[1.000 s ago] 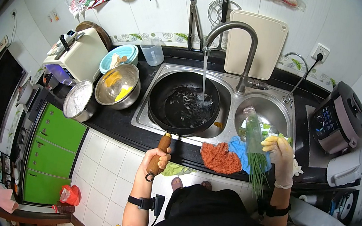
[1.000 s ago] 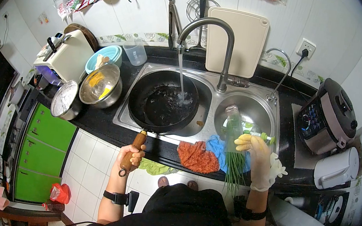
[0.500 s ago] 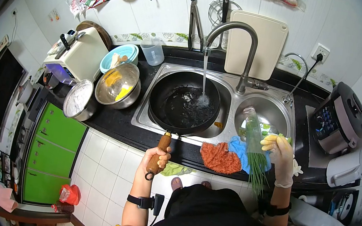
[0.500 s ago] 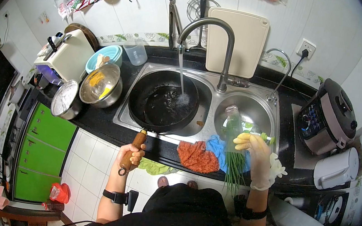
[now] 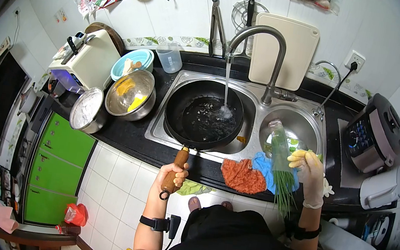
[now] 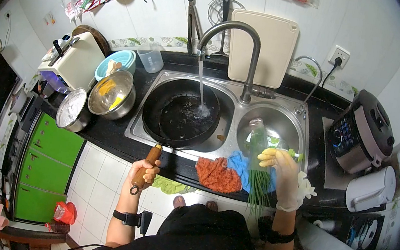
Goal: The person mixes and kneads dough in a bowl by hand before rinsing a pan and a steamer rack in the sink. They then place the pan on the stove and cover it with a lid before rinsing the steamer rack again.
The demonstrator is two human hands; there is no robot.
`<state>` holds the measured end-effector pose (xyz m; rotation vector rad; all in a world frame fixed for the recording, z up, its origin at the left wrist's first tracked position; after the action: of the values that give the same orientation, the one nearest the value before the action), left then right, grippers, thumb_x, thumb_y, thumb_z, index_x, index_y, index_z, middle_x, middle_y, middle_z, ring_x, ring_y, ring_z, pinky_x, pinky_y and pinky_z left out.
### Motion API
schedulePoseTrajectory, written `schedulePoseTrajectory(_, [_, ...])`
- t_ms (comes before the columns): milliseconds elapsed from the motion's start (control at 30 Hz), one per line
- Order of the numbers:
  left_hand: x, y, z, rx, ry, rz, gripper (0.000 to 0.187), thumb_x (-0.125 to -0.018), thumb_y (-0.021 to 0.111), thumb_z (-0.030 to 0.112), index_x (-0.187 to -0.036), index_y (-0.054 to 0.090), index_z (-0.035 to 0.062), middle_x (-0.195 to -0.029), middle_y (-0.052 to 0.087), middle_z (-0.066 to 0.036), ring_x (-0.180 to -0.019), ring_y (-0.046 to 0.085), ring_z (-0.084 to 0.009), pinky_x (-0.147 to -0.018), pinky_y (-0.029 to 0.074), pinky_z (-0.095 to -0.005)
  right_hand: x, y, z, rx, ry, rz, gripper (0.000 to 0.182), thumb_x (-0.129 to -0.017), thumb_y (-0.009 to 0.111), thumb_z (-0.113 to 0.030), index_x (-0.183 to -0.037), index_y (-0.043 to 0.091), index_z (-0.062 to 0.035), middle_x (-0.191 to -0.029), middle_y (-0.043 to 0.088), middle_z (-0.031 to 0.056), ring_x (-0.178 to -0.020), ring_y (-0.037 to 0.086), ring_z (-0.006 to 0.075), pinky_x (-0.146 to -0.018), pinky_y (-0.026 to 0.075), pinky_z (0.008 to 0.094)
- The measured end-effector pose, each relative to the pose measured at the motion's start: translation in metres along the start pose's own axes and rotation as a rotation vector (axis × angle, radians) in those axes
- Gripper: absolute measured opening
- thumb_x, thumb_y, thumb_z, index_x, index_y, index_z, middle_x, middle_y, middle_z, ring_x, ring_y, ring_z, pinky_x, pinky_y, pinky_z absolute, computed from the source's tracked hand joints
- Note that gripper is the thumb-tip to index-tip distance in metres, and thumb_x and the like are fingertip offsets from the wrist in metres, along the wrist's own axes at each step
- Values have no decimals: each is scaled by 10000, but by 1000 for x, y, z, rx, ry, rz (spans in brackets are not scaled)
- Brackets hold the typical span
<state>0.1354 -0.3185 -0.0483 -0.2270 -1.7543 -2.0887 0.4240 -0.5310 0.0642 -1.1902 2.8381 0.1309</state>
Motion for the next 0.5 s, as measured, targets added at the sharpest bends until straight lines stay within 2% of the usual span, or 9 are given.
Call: schedulePoseTrajectory(500, [1, -3, 0, -25, 20, 26, 247, -722, 454, 76, -958, 428, 9, -571, 420, -44, -397, 421, -125, -364, 411, -222, -4, -1, -1, 15, -5, 3, 270, -884, 314, -70, -928, 542, 68, -851, 605, 124, -706, 576, 146, -713, 440, 240])
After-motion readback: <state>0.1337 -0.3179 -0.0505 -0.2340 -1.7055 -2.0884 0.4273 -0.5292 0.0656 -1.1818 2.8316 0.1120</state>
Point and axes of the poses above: each hand's wrist, its own x-axis away from the middle knuckle, its own y-axis out of the palm, z = x × y, the point moved 5 cm from there along -x, towards the middle knuckle
